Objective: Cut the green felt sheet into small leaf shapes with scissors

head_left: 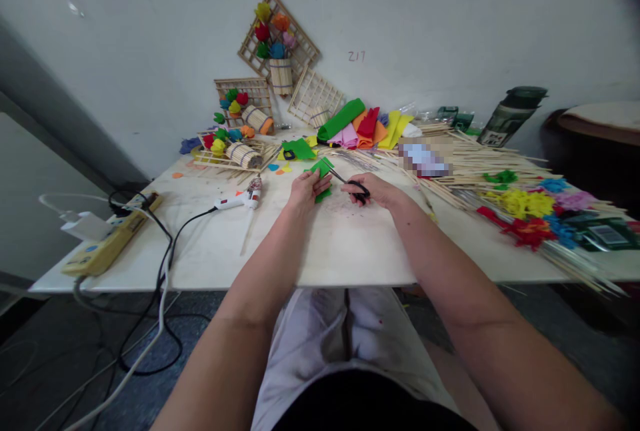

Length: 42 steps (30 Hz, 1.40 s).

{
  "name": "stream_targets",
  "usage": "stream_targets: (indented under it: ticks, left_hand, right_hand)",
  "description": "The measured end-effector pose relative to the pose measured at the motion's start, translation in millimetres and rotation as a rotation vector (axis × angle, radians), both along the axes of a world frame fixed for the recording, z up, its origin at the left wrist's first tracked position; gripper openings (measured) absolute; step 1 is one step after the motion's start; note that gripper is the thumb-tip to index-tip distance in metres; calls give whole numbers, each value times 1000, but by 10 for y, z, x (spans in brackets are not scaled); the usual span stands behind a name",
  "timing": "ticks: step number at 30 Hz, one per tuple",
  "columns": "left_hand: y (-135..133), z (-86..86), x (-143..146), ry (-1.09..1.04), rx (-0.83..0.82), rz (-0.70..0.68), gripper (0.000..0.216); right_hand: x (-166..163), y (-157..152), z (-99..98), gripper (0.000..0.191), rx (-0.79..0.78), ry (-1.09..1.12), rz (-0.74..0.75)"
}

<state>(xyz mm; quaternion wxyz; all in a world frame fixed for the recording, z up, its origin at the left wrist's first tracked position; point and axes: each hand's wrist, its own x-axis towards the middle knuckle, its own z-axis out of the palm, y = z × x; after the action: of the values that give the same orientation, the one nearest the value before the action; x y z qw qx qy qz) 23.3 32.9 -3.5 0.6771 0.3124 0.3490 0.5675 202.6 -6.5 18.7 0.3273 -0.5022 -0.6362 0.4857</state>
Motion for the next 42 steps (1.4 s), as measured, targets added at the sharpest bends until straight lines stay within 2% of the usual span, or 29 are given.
stream_targets:
  ticks: [14, 25, 33, 42]
  left_hand:
    - [-43, 36, 12, 43, -18, -17, 31]
    - [6, -18, 21, 3, -14, -25, 31]
    - [-14, 20, 21, 27, -26, -25, 25]
    - [-2, 20, 8, 13, -12, -40, 28]
  right_hand:
    - [-89, -9, -50, 30, -43, 67, -54]
    - [-90, 78, -150, 31, -117, 151, -82]
    - [-107, 75, -136, 32, -101, 169, -91]
    - [-147, 14, -70, 27, -51, 172, -99]
